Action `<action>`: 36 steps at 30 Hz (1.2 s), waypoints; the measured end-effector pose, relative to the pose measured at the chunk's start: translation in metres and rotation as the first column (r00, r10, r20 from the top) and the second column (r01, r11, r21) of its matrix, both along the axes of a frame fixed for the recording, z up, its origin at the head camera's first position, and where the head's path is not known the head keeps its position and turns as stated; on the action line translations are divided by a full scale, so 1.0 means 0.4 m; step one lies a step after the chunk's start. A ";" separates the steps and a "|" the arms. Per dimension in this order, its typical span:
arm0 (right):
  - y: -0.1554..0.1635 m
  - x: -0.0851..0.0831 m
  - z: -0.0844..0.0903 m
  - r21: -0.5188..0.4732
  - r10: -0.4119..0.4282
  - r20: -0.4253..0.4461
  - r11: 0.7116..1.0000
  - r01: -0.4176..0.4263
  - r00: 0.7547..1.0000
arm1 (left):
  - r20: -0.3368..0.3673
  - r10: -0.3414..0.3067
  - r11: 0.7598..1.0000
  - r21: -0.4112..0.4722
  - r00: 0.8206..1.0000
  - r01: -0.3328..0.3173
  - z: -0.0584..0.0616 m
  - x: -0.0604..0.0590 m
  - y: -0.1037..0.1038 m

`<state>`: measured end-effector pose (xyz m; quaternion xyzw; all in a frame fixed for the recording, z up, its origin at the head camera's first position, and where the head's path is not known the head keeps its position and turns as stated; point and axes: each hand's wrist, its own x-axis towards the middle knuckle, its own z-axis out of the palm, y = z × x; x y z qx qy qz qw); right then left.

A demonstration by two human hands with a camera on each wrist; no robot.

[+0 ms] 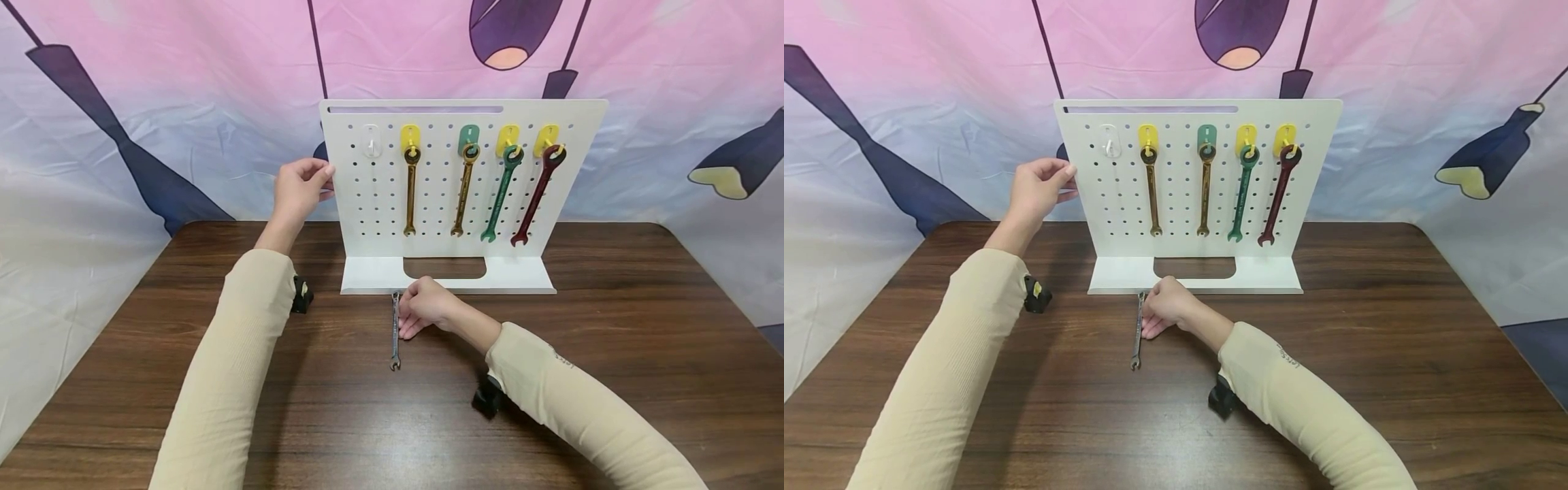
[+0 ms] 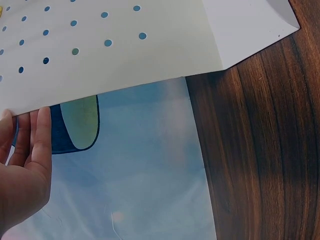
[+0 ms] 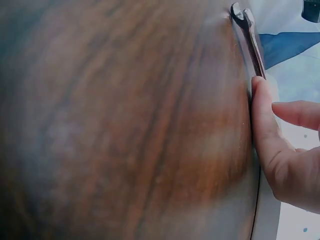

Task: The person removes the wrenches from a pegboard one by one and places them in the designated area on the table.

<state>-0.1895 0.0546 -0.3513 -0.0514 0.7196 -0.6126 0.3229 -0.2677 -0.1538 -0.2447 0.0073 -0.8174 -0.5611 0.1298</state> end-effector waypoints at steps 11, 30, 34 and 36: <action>0.011 -0.001 0.001 -0.003 -0.022 0.015 1.000 0.022 1.000 | -0.007 0.002 1.000 -0.013 1.000 -0.002 -0.002 -0.003 0.001; 0.050 -0.037 0.088 0.052 0.025 -0.139 0.999 -0.018 0.990 | -0.013 0.001 1.000 0.006 1.000 -0.001 -0.004 -0.005 0.002; 0.056 -0.049 0.110 0.049 0.018 -0.176 0.999 -0.009 0.984 | -0.021 -0.002 1.000 0.002 1.000 0.002 -0.004 -0.004 0.002; 0.058 -0.052 0.121 0.046 0.010 -0.200 0.999 -0.001 0.980 | -0.023 -0.002 1.000 0.003 1.000 0.002 -0.004 -0.004 0.002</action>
